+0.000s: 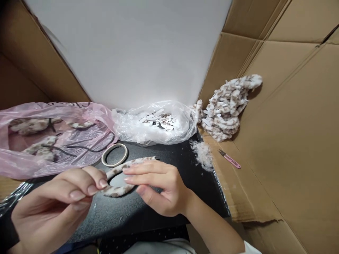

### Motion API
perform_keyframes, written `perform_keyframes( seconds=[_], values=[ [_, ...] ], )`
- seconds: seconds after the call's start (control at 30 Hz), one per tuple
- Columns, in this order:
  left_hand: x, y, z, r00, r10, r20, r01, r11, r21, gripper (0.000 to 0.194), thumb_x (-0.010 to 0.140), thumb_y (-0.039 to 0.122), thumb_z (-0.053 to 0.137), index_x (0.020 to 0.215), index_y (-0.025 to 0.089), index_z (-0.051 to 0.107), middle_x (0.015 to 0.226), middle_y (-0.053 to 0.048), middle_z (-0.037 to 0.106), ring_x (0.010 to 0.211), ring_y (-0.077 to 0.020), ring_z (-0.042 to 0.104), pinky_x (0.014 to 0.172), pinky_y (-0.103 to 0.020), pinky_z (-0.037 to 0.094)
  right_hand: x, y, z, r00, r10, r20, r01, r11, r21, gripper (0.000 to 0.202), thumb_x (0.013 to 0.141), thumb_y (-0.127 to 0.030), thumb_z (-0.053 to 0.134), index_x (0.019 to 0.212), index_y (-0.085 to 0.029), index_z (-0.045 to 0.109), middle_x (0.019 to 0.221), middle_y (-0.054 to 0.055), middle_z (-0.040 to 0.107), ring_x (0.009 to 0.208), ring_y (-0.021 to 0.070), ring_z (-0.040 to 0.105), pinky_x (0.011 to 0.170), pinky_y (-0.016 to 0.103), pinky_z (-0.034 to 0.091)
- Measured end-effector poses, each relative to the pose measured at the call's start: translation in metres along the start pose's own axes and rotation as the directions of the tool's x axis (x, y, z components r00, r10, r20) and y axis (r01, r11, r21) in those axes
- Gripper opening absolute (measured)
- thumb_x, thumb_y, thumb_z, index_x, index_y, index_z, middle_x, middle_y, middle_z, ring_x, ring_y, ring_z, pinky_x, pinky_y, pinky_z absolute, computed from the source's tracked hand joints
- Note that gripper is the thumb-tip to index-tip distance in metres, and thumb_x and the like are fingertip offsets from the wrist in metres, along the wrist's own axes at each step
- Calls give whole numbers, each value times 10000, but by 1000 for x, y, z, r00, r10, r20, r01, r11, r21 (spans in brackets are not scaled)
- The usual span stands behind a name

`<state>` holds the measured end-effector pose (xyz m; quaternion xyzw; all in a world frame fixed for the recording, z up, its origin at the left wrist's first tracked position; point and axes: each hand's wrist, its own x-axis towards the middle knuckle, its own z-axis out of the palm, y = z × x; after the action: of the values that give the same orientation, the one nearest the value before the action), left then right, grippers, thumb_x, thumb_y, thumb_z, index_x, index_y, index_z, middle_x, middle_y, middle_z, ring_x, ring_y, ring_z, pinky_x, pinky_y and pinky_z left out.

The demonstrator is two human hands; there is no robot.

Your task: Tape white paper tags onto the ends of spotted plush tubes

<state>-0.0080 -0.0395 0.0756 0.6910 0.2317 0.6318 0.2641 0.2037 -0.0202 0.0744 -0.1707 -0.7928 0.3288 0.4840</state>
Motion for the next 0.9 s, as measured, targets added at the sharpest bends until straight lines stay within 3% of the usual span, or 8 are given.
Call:
perform_keyframes(
  seconds=[0.17, 0.27, 0.4, 0.53, 0.67, 0.8, 0.87, 0.9],
  values=[
    [19, 12, 7, 989, 126, 72, -134, 983, 122, 285, 697, 30, 620, 903, 219, 674, 660, -13, 677, 641, -192, 647, 577, -318, 574, 0, -2, 4, 999, -31, 16, 32, 999, -25, 293, 927, -221, 482, 1142, -187, 678, 1154, 111, 707, 1119, 197, 649, 1011, 376, 479],
    [8, 7, 13, 942, 169, 291, -277, 881, 383, 311, 786, 176, 615, 1082, 258, 657, 871, -47, 748, 916, -251, 679, 843, -403, 547, 0, 7, 15, 995, 76, 64, -67, 990, -127, 381, 980, -344, 370, 1227, -204, 625, 1233, 80, 670, 1179, 191, 613, 1030, 356, 476],
    [-6, -19, 44, 641, 247, 726, -639, 697, 326, 336, 907, 389, 492, 1186, 275, 638, 1114, -18, 726, 1059, -235, 637, 1084, -405, 355, 0, 24, 38, 945, 306, 117, -242, 891, -384, 461, 999, -417, 303, 1389, -254, 488, 1392, 46, 547, 1323, 219, 479, 1108, 356, 408],
    [-2, -54, 51, 657, 327, 679, -645, 710, 282, 480, 924, 515, 412, 1147, 162, 648, 1032, -91, 737, 974, -234, 649, 1010, -370, 412, -4, 14, 43, 880, 430, 201, -240, 768, -594, 542, 952, -344, 479, 1466, -212, 374, 1435, 87, 498, 1394, 323, 356, 1145, 543, 315],
    [18, -73, 19, 712, 296, 637, -645, 635, 425, 573, 926, 604, 315, 1057, 169, 664, 924, -92, 741, 969, -245, 652, 1089, -429, 310, -17, -16, 19, 871, 398, 288, -120, 741, -661, 580, 935, -222, 479, 1487, -172, 310, 1495, 99, 418, 1428, 277, 301, 1176, 547, 239],
    [27, -70, -1, 854, 94, 512, -494, 456, 740, 451, 939, 478, 394, 1187, 189, 634, 1258, -125, 653, 1234, -305, 538, 1168, -523, 20, -32, -38, -1, 987, 152, -43, -137, 690, -711, 624, 895, -128, 503, 1478, -255, 323, 1575, 69, 259, 1464, 325, 177, 1158, 636, 116],
    [23, -64, 4, 873, 29, 487, -454, 411, 790, 433, 915, 434, 471, 1263, 209, 595, 1409, -128, 533, 1344, -320, 428, 1156, -553, -70, -35, -40, 4, 985, 94, -145, -160, 814, -559, 640, 891, -170, 539, 1477, -296, 313, 1579, 64, 251, 1450, 313, 233, 1159, 571, 211],
    [20, -59, 9, 868, 13, 496, -457, 409, 790, 454, 907, 427, 490, 1305, 222, 565, 1448, -125, 488, 1371, -315, 391, 1153, -555, -92, -34, -39, 11, 989, 109, -99, -140, 894, -425, 659, 896, -223, 558, 1486, -314, 278, 1560, 69, 303, 1425, 294, 305, 1139, 517, 294]
  ],
)
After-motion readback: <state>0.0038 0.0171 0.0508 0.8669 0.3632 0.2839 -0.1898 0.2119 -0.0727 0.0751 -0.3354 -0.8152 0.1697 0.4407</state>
